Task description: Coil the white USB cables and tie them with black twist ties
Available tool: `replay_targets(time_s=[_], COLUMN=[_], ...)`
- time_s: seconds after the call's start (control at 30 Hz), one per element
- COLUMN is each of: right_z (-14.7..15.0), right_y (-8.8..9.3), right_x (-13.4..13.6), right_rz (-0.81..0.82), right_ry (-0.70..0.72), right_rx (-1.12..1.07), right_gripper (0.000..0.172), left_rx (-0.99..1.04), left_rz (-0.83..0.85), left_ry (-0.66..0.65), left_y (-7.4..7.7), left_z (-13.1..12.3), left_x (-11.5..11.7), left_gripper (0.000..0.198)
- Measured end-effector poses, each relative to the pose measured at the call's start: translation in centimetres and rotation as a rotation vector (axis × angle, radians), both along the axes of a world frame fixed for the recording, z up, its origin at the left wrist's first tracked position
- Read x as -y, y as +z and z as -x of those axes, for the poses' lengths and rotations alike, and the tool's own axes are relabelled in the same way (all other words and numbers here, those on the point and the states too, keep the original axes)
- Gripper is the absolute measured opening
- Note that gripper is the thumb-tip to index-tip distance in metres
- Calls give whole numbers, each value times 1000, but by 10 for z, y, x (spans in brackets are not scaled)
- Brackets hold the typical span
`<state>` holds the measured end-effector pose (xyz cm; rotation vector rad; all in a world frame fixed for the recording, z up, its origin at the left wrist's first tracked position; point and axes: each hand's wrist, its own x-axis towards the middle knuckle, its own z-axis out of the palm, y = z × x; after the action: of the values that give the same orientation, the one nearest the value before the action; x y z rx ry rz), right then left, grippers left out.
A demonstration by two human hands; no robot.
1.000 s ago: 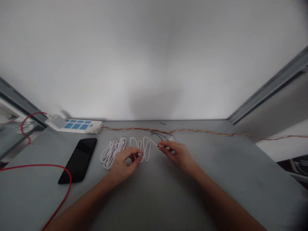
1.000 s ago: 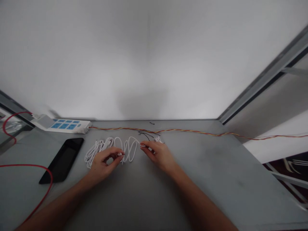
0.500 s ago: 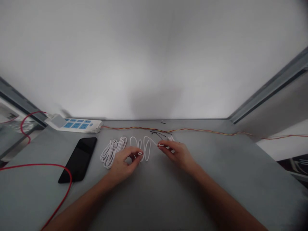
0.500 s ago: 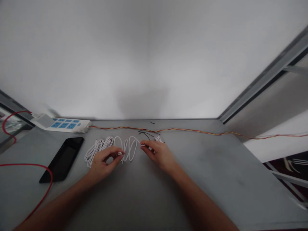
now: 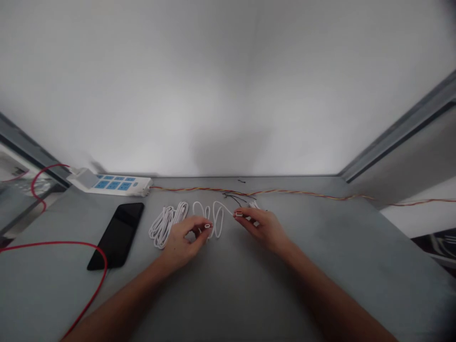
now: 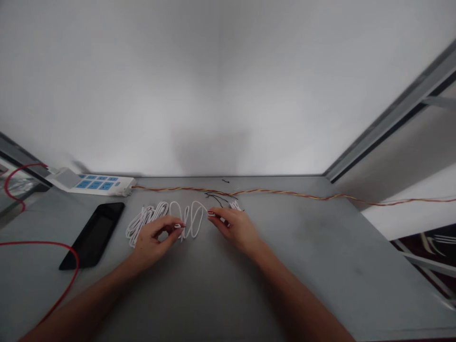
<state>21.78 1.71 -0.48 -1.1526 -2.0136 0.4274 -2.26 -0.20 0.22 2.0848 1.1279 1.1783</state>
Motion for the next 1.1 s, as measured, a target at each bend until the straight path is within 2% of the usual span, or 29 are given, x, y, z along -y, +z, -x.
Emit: replay_targets(time_s=[0.13, 0.37, 0.5, 0.67, 0.87, 0.93, 1.1], right_z=[1, 0, -1, 2, 13, 17, 28], right_y=[1, 1, 4, 12, 18, 19, 19], right_x=[0, -2, -3, 0, 10, 14, 24], right_rz=[25, 55, 77, 192, 344, 392, 487], right_ry=[-4, -18, -10, -133, -206, -223, -273], right_rx=[2, -14, 6, 98, 123, 157, 306], right_gripper=[20, 24, 24, 33, 33, 34, 55], left_rx=[-11, 64, -83, -357, -729, -764, -704], left_rz=[67, 303, 341, 366, 238, 262, 350], left_ry=[20, 19, 127, 240, 306, 303, 288], left_y=[-1, -3, 0, 3, 7, 9, 11], left_z=[0, 0, 0, 0, -3, -4, -5], left_x=[0, -3, -5, -5, 0, 2, 4], left_gripper=[10, 25, 28, 24, 26, 28, 25])
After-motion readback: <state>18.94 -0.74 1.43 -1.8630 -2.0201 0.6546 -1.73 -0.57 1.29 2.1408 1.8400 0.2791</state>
